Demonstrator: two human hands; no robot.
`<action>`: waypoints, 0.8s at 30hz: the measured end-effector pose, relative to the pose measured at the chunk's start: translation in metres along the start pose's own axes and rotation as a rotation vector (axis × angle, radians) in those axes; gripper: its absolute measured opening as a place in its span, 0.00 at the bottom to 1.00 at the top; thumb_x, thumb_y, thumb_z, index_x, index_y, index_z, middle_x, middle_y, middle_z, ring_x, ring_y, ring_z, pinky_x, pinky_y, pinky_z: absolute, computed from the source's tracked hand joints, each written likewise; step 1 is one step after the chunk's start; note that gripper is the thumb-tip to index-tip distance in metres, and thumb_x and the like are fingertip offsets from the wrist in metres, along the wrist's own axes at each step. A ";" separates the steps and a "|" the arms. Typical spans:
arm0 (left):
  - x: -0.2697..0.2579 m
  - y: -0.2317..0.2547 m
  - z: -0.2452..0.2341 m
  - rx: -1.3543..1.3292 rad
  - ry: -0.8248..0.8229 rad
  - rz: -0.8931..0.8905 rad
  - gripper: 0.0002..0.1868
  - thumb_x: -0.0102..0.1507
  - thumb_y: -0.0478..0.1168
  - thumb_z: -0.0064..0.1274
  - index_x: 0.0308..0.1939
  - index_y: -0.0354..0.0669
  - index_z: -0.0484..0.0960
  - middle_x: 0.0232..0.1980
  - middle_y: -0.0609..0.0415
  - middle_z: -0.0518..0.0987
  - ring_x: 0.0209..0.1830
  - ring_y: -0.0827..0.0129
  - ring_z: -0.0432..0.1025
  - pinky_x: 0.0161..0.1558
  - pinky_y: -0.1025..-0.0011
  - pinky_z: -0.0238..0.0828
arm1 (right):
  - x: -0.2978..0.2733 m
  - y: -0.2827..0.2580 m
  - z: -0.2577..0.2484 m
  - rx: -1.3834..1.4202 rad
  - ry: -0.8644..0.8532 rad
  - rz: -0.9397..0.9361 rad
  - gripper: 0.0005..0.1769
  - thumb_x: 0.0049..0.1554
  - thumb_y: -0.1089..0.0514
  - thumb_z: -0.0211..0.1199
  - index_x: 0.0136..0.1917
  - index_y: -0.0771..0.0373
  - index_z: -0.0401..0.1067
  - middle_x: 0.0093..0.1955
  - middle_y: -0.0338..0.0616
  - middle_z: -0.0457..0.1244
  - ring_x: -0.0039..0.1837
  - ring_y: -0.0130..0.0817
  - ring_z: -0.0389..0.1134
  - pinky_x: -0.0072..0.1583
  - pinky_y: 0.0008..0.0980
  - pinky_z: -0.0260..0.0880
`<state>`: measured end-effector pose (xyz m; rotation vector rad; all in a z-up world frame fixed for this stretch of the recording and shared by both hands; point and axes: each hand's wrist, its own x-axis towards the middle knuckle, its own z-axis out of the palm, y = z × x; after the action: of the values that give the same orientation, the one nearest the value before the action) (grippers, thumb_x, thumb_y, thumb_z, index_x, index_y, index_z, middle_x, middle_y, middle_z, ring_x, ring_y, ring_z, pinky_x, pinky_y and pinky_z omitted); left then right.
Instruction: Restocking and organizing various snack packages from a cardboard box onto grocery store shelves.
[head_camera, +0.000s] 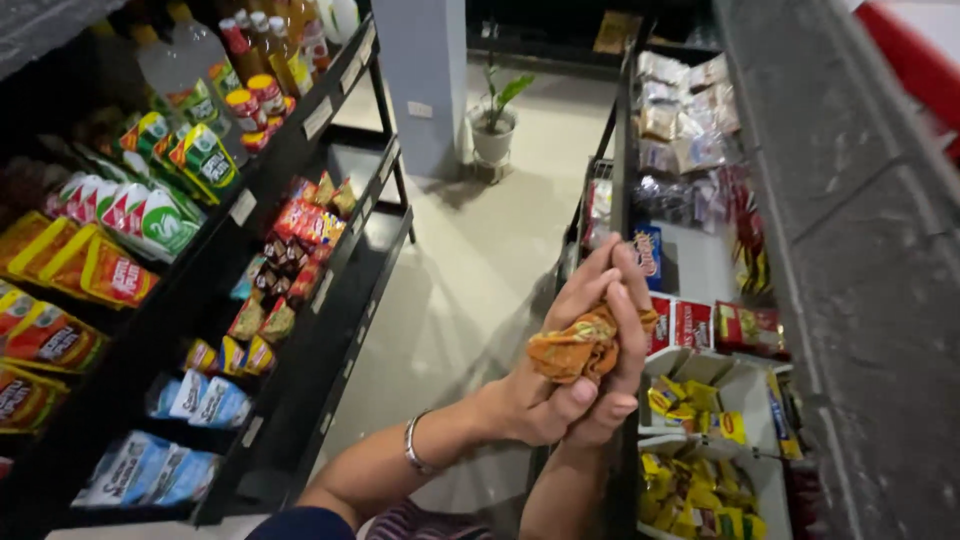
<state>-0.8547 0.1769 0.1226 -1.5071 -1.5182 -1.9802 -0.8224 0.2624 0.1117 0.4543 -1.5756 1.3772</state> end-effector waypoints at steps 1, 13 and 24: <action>-0.003 0.000 0.000 -0.002 0.001 -0.010 0.37 0.77 0.60 0.38 0.83 0.46 0.48 0.86 0.39 0.43 0.87 0.50 0.40 0.84 0.57 0.35 | -0.003 -0.001 0.001 -0.001 0.001 0.010 0.46 0.70 0.23 0.30 0.81 0.60 0.57 0.83 0.58 0.49 0.85 0.53 0.51 0.82 0.52 0.46; -0.006 -0.006 0.003 -0.007 0.029 0.012 0.37 0.78 0.60 0.36 0.83 0.46 0.47 0.86 0.39 0.43 0.88 0.51 0.39 0.85 0.58 0.34 | -0.005 0.000 0.002 -0.002 -0.020 0.004 0.47 0.70 0.23 0.30 0.81 0.60 0.56 0.83 0.58 0.49 0.83 0.53 0.49 0.83 0.51 0.45; -0.008 -0.008 0.001 0.005 0.020 -0.018 0.38 0.77 0.62 0.36 0.85 0.48 0.47 0.87 0.38 0.42 0.88 0.48 0.38 0.84 0.55 0.34 | -0.002 -0.003 -0.001 -0.014 -0.063 0.059 0.47 0.71 0.24 0.31 0.81 0.63 0.55 0.83 0.61 0.49 0.85 0.56 0.50 0.82 0.53 0.45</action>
<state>-0.8558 0.1778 0.1115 -1.4726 -1.5325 -1.9939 -0.8189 0.2615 0.1114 0.4497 -1.6605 1.4079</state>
